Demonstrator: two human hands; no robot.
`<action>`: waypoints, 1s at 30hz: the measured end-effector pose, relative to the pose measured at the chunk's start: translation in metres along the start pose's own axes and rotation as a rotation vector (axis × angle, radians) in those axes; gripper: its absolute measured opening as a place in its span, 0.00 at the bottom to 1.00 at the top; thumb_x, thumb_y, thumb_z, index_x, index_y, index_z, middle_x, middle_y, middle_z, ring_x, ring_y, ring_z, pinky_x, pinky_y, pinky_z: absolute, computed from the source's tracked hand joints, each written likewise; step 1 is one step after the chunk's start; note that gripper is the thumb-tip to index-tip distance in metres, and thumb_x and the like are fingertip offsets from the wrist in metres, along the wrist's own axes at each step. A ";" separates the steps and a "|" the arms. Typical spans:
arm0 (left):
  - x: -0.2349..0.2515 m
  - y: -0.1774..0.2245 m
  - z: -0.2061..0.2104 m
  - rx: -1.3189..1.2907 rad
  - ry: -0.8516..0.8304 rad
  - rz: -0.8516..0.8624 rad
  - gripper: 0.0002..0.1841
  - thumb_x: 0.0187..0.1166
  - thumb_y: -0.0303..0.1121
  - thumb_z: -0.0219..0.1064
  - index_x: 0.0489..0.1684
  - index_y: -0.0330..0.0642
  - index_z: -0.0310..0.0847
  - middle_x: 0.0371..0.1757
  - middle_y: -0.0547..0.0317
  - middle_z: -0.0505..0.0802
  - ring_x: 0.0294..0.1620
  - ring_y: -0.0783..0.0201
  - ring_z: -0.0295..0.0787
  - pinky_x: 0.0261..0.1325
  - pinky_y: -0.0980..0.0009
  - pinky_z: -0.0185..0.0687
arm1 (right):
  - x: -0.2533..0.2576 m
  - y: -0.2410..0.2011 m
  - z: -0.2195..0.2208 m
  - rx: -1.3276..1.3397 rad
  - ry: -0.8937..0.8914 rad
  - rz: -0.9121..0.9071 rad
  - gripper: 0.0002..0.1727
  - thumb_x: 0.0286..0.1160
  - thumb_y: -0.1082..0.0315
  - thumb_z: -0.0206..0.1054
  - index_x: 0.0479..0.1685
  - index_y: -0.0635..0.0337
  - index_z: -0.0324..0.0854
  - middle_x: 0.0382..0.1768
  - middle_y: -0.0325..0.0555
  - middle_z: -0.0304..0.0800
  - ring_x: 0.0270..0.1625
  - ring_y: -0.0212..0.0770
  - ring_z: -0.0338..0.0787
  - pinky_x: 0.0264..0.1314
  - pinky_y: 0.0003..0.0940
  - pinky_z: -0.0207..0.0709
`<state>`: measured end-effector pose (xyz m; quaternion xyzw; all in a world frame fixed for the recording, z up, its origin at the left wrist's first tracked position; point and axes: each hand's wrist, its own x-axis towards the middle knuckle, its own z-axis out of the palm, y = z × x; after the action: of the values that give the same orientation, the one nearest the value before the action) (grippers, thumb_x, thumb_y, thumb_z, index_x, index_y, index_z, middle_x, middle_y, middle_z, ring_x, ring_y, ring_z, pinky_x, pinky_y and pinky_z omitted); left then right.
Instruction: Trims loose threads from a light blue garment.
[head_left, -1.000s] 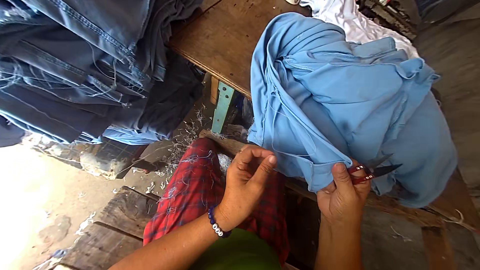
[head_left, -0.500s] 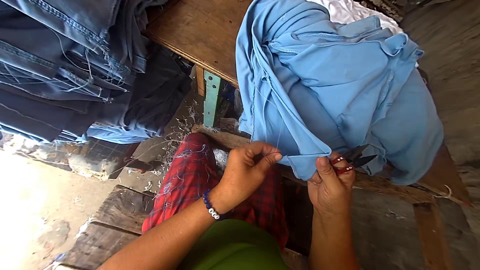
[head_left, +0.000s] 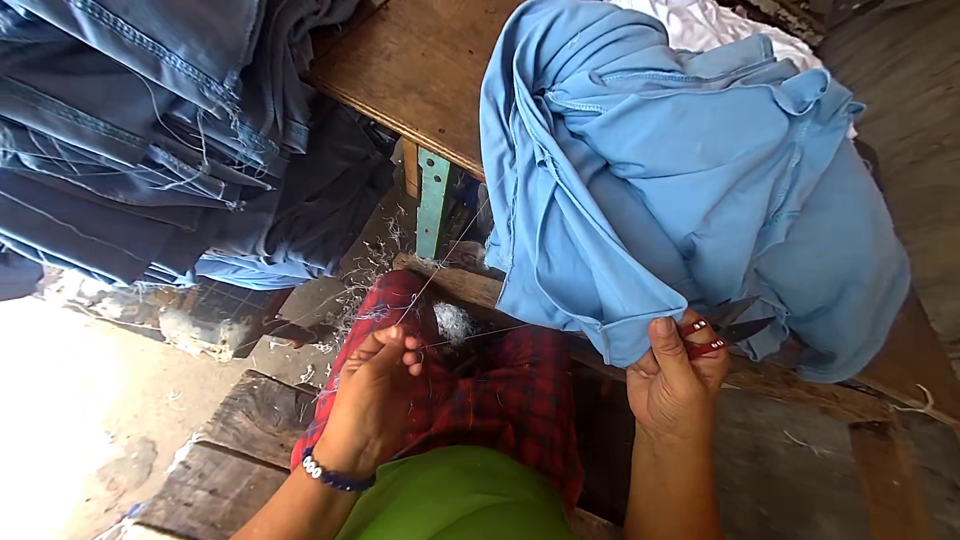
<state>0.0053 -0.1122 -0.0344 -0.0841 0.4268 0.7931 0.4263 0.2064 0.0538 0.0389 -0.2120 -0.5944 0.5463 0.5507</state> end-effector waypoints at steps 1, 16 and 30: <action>0.002 0.001 -0.008 -0.040 0.031 -0.035 0.16 0.93 0.25 0.46 0.33 0.42 0.78 0.25 0.63 0.88 0.22 0.76 0.85 0.29 0.82 0.85 | 0.001 0.000 -0.001 -0.009 0.003 -0.015 0.05 0.76 0.71 0.73 0.36 0.48 0.91 0.33 0.29 0.94 0.28 0.20 0.87 0.31 0.15 0.82; 0.031 0.017 -0.016 0.569 -0.002 0.635 0.11 0.86 0.32 0.60 0.61 0.43 0.76 0.46 0.72 0.90 0.40 0.78 0.89 0.45 0.75 0.89 | 0.010 -0.002 -0.008 0.314 0.132 0.050 0.05 0.79 0.68 0.70 0.43 0.52 0.92 0.34 0.38 0.96 0.32 0.29 0.93 0.35 0.23 0.89; 0.083 0.025 0.195 1.185 -0.466 1.185 0.12 0.79 0.34 0.71 0.53 0.37 0.92 0.46 0.43 0.92 0.45 0.46 0.92 0.43 0.48 0.85 | 0.002 -0.003 -0.013 0.236 -0.037 0.046 0.09 0.76 0.62 0.73 0.49 0.47 0.95 0.45 0.34 0.98 0.49 0.27 0.95 0.53 0.24 0.89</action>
<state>-0.0204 0.0768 0.0605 0.5520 0.6448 0.5287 -0.0068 0.2182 0.0595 0.0400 -0.1491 -0.5313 0.6286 0.5481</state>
